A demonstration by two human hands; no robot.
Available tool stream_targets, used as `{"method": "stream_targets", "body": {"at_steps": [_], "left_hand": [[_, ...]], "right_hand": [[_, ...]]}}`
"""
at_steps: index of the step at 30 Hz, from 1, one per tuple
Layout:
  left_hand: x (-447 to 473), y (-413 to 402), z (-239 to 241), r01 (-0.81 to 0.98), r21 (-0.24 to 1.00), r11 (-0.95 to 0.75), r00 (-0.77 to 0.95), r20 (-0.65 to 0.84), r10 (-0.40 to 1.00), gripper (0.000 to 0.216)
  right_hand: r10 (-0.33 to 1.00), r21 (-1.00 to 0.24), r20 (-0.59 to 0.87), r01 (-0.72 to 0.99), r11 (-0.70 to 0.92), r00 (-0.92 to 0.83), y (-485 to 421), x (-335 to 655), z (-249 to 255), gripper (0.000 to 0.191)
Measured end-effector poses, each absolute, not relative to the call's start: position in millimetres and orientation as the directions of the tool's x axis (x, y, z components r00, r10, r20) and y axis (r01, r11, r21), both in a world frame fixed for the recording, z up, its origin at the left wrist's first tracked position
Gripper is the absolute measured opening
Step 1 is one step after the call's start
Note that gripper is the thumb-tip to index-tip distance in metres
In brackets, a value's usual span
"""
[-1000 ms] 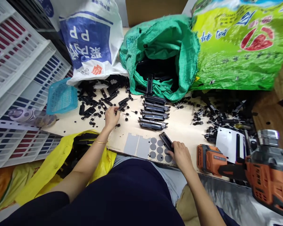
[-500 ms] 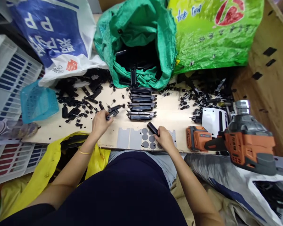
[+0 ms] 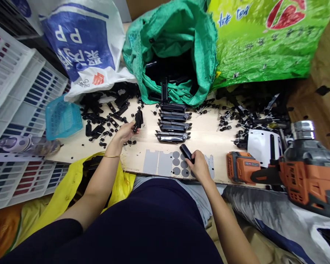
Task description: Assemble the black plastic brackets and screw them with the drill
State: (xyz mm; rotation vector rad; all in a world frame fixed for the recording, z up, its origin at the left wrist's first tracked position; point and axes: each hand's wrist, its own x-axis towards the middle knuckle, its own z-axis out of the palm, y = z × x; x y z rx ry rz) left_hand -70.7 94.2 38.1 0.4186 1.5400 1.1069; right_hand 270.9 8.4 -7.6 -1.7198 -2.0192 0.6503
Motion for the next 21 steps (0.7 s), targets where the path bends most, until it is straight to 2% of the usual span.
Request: {"method": "stream_targets", "body": {"at_steps": [2, 4, 6, 9, 11, 13, 16, 21], "left_hand": [[-67, 86, 41, -0.362, 0.821, 0.441, -0.242, -0.54, 0.806, 0.017], [-63, 73, 43, -0.431, 0.809, 0.4, -0.172, -0.509, 0.843, 0.013], [-58, 58, 44, -0.494, 0.774, 0.395, -0.071, -0.489, 0.869, 0.008], [-49, 34, 47, -0.524, 0.72, 0.455, 0.128, -0.462, 0.878, 0.013], [-42, 19, 50, -0.492, 0.704, 0.512, 0.252, -0.448, 0.858, 0.023], [-34, 9, 52, -0.441, 0.715, 0.543, 0.318, -0.441, 0.839, 0.033], [-22, 0, 53, -0.348, 0.8, 0.49, 0.277, -0.411, 0.868, 0.042], [3, -4, 45, -0.183, 0.905, 0.385, 0.119, -0.368, 0.922, 0.036]], "right_hand": [[0.976, -0.583, 0.154, 0.783, 0.218, -0.157, 9, 260, 7, 0.025], [0.966, -0.649, 0.213, 0.718, 0.252, -0.147, 12, 241, 24, 0.023], [0.979, -0.789, 0.153, 0.579, 0.205, -0.138, 20, 214, 39, 0.024], [0.982, -0.953, -0.046, 0.302, 0.011, -0.182, 37, 172, 50, 0.037], [0.957, -0.984, -0.156, 0.118, -0.13, -0.244, 46, 152, 49, 0.044], [0.937, -0.977, -0.203, -0.008, -0.214, -0.284, 50, 142, 46, 0.043], [0.934, -0.972, -0.215, -0.034, -0.234, -0.285, 48, 143, 42, 0.038], [0.941, -0.974, -0.224, 0.097, -0.206, -0.255, 38, 153, 40, 0.038]]}}
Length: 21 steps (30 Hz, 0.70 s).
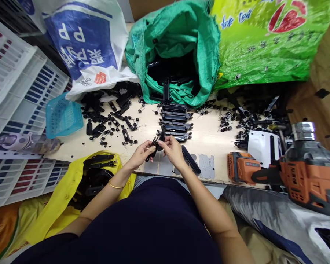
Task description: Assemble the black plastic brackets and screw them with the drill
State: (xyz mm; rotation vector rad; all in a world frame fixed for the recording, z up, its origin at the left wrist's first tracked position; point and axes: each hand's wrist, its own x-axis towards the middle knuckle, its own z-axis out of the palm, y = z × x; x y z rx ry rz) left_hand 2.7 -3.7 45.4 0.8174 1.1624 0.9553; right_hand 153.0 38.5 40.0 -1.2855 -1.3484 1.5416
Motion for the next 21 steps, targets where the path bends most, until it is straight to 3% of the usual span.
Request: {"method": "stream_targets", "body": {"at_steps": [4, 8, 12, 14, 18, 21], "left_hand": [[6, -3, 50, -0.298, 0.903, 0.31, -0.04, -0.336, 0.941, 0.032], [-16, -1, 68, -0.561, 0.776, 0.288, -0.064, -0.387, 0.92, 0.021], [-25, -2, 79, -0.723, 0.574, 0.386, 0.098, -0.468, 0.879, 0.012], [-23, -3, 80, -0.768, 0.509, 0.388, 0.127, -0.474, 0.872, 0.014], [-20, -5, 79, -0.788, 0.475, 0.391, 0.123, -0.501, 0.856, 0.018], [-22, -5, 76, -0.807, 0.451, 0.382, 0.116, -0.513, 0.85, 0.023]], "right_hand": [[0.951, -0.968, -0.251, 0.045, -0.247, -0.181, 42, 167, 40, 0.042], [0.916, -0.916, -0.355, -0.125, -0.38, -0.187, 49, 185, 43, 0.039], [0.802, -0.889, -0.451, 0.115, -0.443, -0.392, 45, 165, 40, 0.037], [0.805, -0.903, -0.429, 0.168, -0.396, -0.409, 42, 143, 35, 0.035], [0.903, -0.952, -0.29, -0.006, -0.307, -0.318, 41, 119, 29, 0.037], [0.927, -0.963, -0.259, -0.002, -0.27, -0.271, 42, 127, 33, 0.031]]}}
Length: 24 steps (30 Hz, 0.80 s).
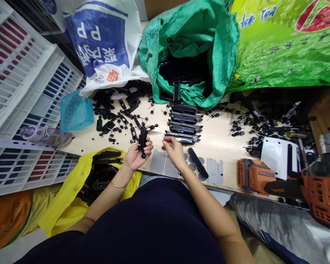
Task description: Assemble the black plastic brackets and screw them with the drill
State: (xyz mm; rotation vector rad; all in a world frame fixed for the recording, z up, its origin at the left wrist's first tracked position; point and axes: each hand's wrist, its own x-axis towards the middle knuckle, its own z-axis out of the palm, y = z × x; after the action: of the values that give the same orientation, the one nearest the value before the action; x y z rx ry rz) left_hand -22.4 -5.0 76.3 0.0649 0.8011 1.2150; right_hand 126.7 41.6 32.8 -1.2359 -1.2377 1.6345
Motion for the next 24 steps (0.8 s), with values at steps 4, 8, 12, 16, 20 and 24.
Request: {"method": "stream_targets", "body": {"at_steps": [4, 8, 12, 16, 20, 24], "left_hand": [[-24, -3, 69, -0.79, 0.483, 0.378, 0.083, -0.526, 0.846, 0.021], [-17, -3, 58, -0.774, 0.52, 0.362, 0.027, -0.544, 0.839, 0.013], [7, -11, 42, -0.73, 0.615, 0.299, -0.074, -0.505, 0.86, 0.023], [19, -15, 27, -0.58, 0.764, 0.284, -0.118, -0.423, 0.898, 0.032], [-15, 12, 20, 0.069, 0.961, 0.268, -0.488, -0.202, 0.849, 0.026], [-64, 53, 18, 0.646, 0.631, 0.431, -0.554, -0.002, 0.833, 0.034]], "right_hand": [[0.926, -0.971, -0.239, 0.098, -0.219, -0.292, 36, 145, 45, 0.023], [0.925, -0.967, -0.217, 0.201, -0.159, -0.311, 25, 148, 50, 0.024], [0.924, -0.96, -0.216, 0.239, -0.143, -0.315, 17, 143, 44, 0.027], [0.921, -0.945, -0.222, 0.302, -0.123, -0.321, 13, 142, 37, 0.026], [0.93, -0.939, -0.2, 0.332, -0.093, -0.307, 11, 147, 29, 0.025], [0.909, -0.924, -0.219, 0.375, -0.076, -0.354, 7, 153, 25, 0.02]]}}
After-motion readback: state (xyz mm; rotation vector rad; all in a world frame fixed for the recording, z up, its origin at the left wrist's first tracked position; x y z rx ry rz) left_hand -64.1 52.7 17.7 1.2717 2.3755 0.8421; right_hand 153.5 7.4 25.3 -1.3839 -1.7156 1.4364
